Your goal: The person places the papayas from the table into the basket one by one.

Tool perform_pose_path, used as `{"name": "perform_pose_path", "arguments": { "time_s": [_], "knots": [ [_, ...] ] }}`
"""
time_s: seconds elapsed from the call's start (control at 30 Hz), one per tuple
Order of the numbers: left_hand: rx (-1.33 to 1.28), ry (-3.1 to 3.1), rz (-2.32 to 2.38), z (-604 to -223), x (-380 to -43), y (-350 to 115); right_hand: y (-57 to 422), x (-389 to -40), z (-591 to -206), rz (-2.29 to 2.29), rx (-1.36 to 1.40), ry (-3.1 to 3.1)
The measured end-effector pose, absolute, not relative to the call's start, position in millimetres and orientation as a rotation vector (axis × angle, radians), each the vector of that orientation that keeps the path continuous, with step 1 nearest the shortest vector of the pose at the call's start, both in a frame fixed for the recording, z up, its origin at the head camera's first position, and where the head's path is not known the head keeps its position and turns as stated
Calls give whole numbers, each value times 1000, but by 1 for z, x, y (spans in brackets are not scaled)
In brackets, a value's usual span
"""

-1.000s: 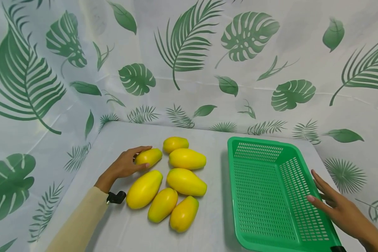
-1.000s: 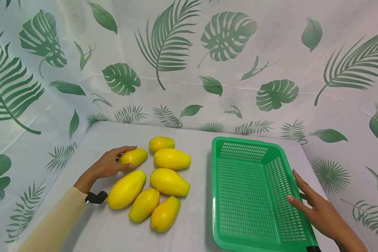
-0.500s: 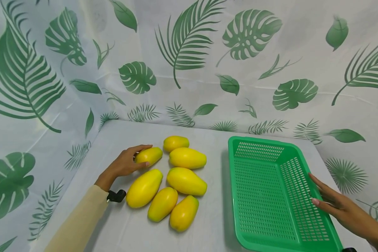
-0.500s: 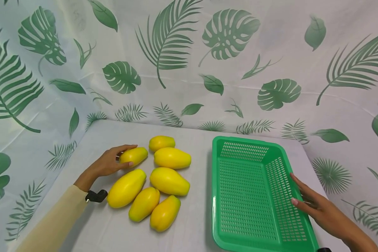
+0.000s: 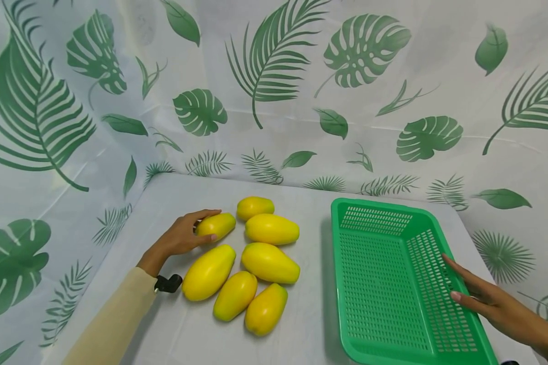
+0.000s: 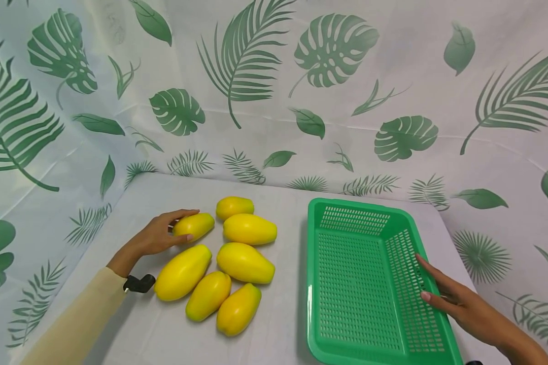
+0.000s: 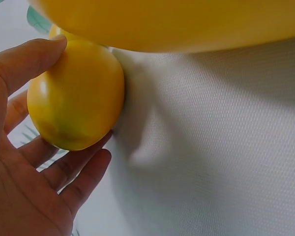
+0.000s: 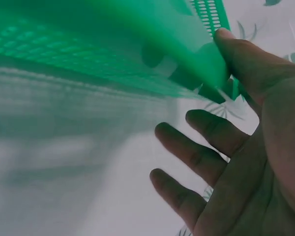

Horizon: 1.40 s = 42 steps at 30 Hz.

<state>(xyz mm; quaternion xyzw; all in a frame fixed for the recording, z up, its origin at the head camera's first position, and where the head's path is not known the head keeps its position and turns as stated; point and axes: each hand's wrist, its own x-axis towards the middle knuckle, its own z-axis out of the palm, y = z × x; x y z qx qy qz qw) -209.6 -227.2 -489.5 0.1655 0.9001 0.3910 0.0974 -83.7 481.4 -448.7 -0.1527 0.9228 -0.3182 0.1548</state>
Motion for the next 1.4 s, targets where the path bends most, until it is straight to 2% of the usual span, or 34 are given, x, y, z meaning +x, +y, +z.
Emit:
{"name": "perform_pose_path", "arguments": {
  "time_s": [0.7, 1.4],
  "knots": [
    [451, 2658, 1188, -490, -209, -227, 467, -75, -466, -1196, -363, 2669],
    [375, 2655, 1179, -492, -207, -224, 448, -82, -465, -1222, -371, 2686]
  ]
}}
